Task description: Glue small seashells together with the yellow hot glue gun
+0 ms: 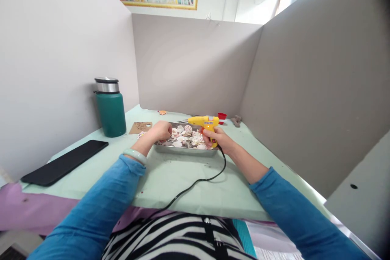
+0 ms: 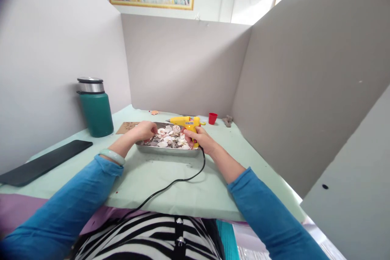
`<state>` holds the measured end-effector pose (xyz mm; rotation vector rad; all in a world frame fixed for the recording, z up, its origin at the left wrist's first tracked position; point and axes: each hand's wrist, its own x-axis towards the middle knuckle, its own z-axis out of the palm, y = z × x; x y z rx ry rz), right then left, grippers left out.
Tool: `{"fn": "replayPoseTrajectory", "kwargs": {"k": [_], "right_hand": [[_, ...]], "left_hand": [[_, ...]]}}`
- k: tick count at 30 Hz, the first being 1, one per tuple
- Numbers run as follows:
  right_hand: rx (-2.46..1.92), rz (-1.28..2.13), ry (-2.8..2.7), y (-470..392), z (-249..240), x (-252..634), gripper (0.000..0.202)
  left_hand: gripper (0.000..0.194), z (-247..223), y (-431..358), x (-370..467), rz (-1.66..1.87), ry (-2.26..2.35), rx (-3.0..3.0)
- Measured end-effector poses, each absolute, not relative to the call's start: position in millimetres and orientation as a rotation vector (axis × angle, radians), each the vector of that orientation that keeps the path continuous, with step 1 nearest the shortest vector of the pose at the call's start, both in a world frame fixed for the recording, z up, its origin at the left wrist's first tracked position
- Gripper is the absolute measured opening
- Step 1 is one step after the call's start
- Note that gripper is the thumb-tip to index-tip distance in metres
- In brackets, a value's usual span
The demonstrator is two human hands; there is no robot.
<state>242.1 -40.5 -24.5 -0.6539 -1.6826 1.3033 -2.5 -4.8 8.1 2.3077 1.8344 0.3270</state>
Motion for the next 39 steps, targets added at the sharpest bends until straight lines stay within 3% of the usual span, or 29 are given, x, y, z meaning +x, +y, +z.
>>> {"fn": "replayPoseTrajectory", "kwargs": {"k": [11, 16, 33, 39], "right_hand": [[-0.665, 1.305, -1.676, -41.7, -23.9, 241.1, 0.030], [-0.667, 1.296, -1.683, -42.9, -23.3, 240.6, 0.031], [-0.656, 1.244, -1.569, -37.9, -26.0, 241.0, 0.034], [-0.663, 1.230, -1.480, -36.5, -25.0, 240.3, 0.033]], "left_hand": [[0.033, 3.8, 0.4, -6.1, 0.312, 1.817, 2.431], [0.034, 8.4, -8.7, -2.6, 0.295, 1.767, 2.209], [0.012, 11.4, -4.3, -11.8, 0.642, 1.317, 1.751], [0.018, 5.8, 7.6, -22.1, 0.491, 1.533, 1.929]]}}
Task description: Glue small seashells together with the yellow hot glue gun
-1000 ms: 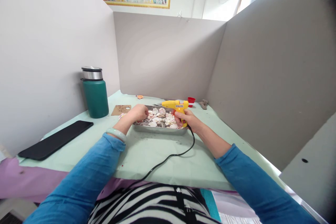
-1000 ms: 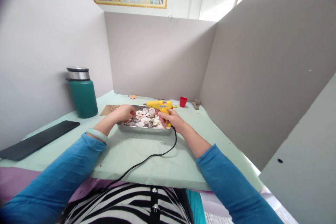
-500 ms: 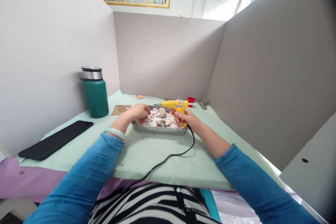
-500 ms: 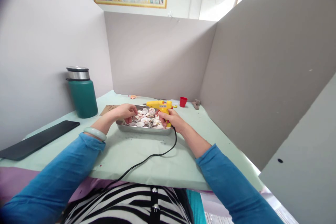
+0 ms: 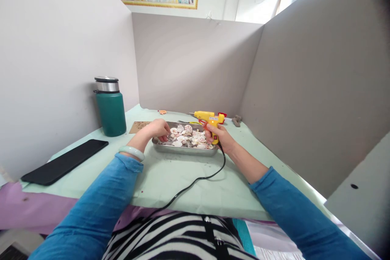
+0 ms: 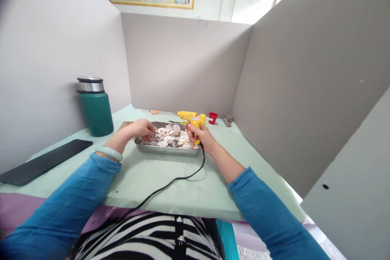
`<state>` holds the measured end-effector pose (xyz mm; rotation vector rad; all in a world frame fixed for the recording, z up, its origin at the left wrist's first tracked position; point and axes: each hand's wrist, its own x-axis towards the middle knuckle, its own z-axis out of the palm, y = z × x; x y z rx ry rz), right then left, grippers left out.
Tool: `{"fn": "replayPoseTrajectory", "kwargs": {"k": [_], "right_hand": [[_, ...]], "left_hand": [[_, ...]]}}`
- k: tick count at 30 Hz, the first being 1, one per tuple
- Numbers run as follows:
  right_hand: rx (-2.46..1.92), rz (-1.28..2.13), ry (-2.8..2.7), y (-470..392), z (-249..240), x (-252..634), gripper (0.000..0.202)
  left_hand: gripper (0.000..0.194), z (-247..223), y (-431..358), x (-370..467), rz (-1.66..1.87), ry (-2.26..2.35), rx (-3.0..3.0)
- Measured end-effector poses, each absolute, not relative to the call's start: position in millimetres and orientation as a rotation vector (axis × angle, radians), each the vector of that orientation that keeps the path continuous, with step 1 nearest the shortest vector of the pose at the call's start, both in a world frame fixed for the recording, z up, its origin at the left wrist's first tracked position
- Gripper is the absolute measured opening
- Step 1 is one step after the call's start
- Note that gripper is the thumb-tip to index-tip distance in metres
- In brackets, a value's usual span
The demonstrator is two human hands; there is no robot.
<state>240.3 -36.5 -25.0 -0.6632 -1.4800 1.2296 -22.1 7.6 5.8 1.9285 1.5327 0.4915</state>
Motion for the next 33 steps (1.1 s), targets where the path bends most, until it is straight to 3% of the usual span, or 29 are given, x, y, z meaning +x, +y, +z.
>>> {"fn": "replayPoseTrajectory", "kwargs": {"k": [21, 27, 33], "right_hand": [[-0.652, 1.234, -1.516, -34.3, -27.1, 241.6, 0.033], [-0.660, 1.233, -1.514, -35.9, -26.1, 240.7, 0.034], [-0.642, 1.253, -1.507, -35.0, -27.1, 240.8, 0.031]], "left_hand": [[0.032, 15.5, -4.1, -23.4, 0.619, 1.039, 1.827], [0.021, 11.5, -0.3, -15.7, 0.639, 1.329, 2.015], [0.027, -5.1, 9.9, -4.1, 0.443, 1.507, 2.571]]}}
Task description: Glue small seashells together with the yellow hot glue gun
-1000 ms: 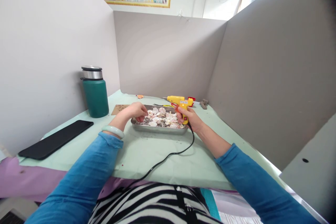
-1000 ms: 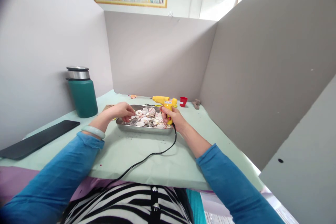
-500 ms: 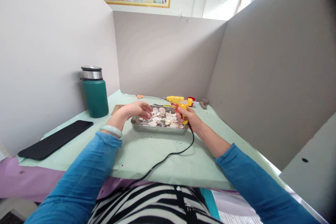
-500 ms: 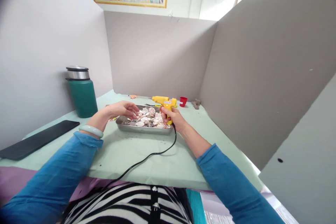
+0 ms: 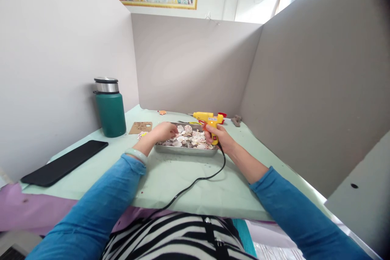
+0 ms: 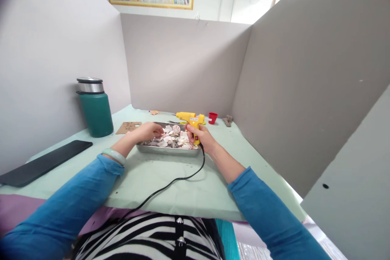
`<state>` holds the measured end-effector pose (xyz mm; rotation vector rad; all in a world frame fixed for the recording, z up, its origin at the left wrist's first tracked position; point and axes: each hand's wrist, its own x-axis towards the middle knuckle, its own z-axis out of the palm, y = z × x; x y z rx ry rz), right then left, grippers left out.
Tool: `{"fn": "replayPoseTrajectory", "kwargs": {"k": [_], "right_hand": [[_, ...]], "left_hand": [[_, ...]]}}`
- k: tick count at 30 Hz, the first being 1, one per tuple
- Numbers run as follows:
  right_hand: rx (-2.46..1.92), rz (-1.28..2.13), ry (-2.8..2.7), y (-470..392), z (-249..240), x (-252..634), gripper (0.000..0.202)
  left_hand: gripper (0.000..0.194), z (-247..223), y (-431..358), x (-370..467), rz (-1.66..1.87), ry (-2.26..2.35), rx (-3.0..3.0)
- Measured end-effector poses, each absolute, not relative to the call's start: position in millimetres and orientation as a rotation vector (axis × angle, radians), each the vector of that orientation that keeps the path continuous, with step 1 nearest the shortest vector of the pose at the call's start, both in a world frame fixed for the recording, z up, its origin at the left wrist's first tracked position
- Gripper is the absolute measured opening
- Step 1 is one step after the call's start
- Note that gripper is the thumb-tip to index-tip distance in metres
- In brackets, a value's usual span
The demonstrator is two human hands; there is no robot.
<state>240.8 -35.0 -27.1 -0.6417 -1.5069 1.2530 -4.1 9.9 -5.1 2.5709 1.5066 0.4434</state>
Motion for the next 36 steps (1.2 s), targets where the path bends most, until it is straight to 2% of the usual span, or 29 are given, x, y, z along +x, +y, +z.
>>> {"fn": "replayPoseTrajectory", "kwargs": {"k": [8, 12, 15, 18, 22, 28, 32, 36], "right_hand": [[-0.665, 1.249, -1.504, -36.7, -26.9, 239.4, 0.034], [-0.670, 1.244, -1.504, -37.5, -26.3, 239.3, 0.032], [-0.663, 1.252, -1.509, -38.1, -26.1, 239.5, 0.032], [-0.656, 1.245, -1.528, -38.4, -26.4, 239.4, 0.031], [-0.686, 1.135, -1.514, -39.2, -24.7, 236.2, 0.029], [-0.874, 0.899, -1.430, -44.7, -15.1, 218.2, 0.025], [-0.930, 0.814, -1.385, -46.5, -14.6, 206.7, 0.022], [-0.899, 0.901, -1.355, -45.3, -18.1, 202.5, 0.023]], "left_hand": [[0.034, -1.3, 2.7, -6.8, 0.163, 1.672, 2.673], [0.025, 4.6, -1.4, -6.7, 0.408, 1.717, 2.530], [0.017, 5.3, -1.1, -2.1, 0.705, 1.502, 2.244], [0.023, 2.7, -1.8, 5.6, 0.930, 1.195, 1.882], [0.040, -2.0, -8.8, 18.9, 1.012, 0.900, 1.701], [0.054, -4.1, -22.0, 35.0, 1.066, 0.781, 1.644], [0.056, -8.9, -21.3, 41.4, 1.145, 0.751, 1.658], [0.049, -15.3, -18.8, 47.0, 1.271, 0.743, 1.703]]}}
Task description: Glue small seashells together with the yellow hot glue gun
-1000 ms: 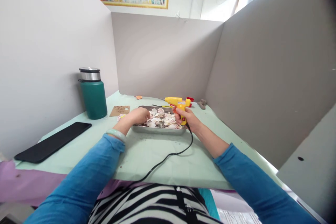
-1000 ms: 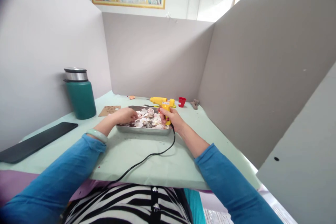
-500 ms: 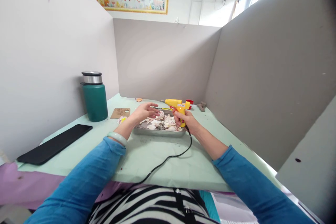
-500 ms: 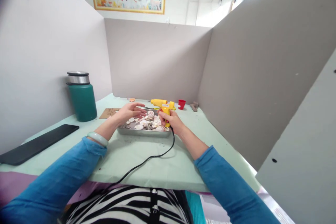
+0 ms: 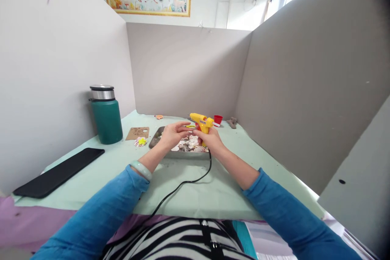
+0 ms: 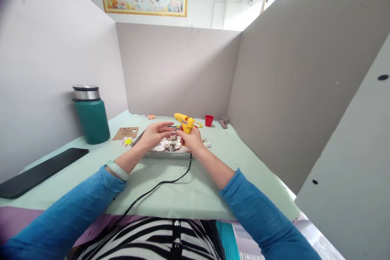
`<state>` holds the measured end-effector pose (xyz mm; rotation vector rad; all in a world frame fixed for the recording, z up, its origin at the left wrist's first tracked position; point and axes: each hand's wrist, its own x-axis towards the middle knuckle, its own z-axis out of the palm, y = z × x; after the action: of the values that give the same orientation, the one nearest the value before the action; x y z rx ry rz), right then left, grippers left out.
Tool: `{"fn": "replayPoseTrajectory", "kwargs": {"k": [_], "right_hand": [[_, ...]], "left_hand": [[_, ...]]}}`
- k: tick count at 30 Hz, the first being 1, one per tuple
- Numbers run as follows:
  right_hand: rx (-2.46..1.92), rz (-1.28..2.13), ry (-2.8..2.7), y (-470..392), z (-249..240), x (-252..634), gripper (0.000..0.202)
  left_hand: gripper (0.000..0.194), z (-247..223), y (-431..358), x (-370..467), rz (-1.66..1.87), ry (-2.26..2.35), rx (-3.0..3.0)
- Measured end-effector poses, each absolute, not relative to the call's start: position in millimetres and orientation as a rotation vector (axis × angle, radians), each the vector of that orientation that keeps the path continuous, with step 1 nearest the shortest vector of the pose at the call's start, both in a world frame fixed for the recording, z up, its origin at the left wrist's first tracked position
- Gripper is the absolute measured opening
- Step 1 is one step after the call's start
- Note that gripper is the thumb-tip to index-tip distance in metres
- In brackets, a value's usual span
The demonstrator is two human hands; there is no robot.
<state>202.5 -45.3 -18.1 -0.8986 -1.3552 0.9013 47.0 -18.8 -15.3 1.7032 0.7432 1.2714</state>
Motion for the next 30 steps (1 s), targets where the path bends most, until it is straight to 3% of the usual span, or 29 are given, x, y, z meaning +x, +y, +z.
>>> {"fn": "replayPoseTrajectory", "kwargs": {"k": [10, 20, 30], "right_hand": [[-0.859, 0.924, -1.299, -43.8, -19.5, 205.8, 0.024], [-0.838, 0.979, -1.307, -44.0, -20.8, 209.3, 0.025], [-0.853, 0.864, -1.413, -39.6, -24.4, 212.7, 0.026]], "left_hand": [[0.019, -19.0, -14.3, 46.1, 1.239, 0.892, 1.744], [0.035, -15.7, -22.9, 41.7, 1.047, 0.697, 1.577], [0.032, -13.6, -21.0, 38.3, 0.945, 0.678, 1.490]]}}
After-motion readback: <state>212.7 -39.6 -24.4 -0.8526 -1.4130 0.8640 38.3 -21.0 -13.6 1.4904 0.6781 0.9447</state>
